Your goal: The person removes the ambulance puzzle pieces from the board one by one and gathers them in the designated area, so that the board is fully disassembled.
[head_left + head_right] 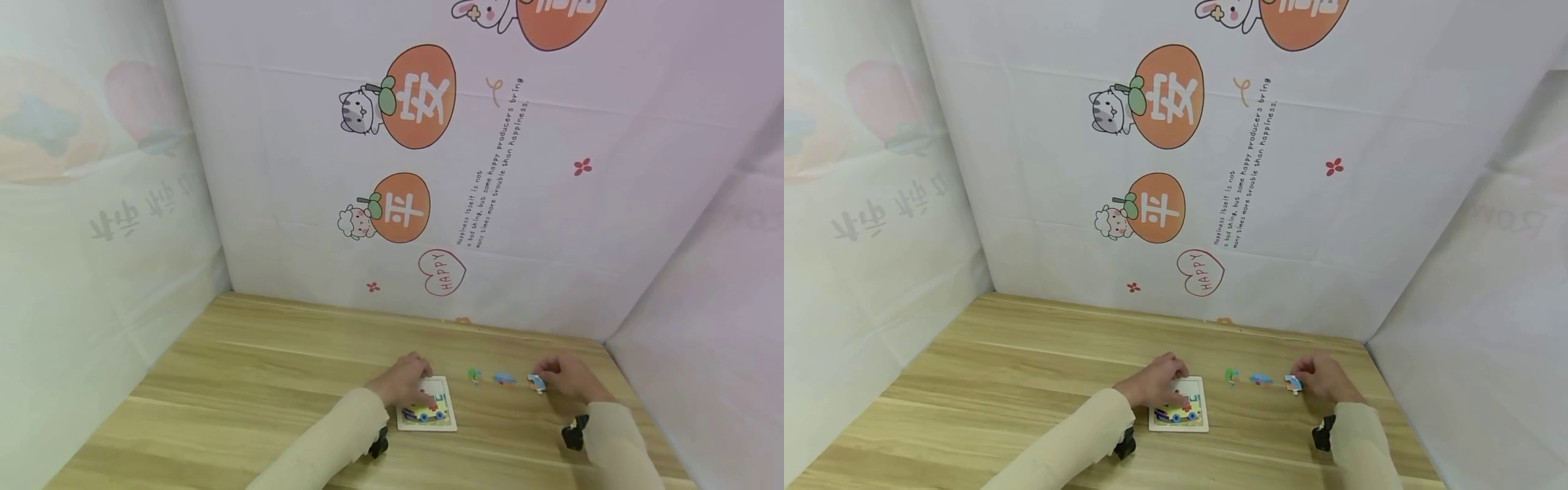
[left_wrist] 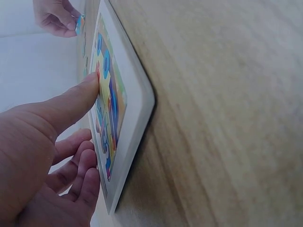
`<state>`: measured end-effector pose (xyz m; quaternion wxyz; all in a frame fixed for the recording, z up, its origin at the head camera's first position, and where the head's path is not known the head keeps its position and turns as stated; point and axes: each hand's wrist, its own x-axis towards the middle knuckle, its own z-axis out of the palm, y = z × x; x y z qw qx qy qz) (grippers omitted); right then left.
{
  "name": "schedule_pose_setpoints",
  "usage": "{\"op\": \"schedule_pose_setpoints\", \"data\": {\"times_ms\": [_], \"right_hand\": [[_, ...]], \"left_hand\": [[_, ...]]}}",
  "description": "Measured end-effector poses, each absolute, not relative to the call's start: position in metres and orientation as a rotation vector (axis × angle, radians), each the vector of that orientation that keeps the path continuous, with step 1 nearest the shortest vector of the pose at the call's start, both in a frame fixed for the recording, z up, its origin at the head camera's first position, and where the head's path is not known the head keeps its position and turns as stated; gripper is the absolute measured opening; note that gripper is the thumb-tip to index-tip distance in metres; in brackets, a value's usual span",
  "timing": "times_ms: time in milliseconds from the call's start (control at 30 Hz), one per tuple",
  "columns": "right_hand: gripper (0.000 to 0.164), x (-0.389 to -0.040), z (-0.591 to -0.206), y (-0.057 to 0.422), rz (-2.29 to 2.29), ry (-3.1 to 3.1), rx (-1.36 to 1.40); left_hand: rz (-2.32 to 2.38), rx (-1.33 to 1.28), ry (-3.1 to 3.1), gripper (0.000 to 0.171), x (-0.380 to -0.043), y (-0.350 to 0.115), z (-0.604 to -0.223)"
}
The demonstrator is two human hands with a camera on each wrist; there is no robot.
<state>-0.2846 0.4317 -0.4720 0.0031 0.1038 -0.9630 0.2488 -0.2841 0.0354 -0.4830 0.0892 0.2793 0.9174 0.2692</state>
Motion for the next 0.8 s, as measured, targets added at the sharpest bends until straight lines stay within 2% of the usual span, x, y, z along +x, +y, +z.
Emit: {"op": "schedule_pose_setpoints", "data": {"times_ms": [433, 600, 800], "right_hand": [[0.010, -0.286, -0.473, 0.429, 0.763, -3.048, 0.275], [0.019, -0.286, -0.459, 0.417, 0.749, -3.075, 0.300], [0.028, -0.290, -0.450, 0.380, 0.712, -3.104, 0.407]], "left_hand": [[0.781, 0.818, 2.738, 0.054, -0.282, 0.036, -0.481], [0.714, 0.851, 2.750, 0.052, -0.282, 0.036, -0.479], [0.737, 0.879, 2.724, 0.051, -0.283, 0.031, -0.472]]}}
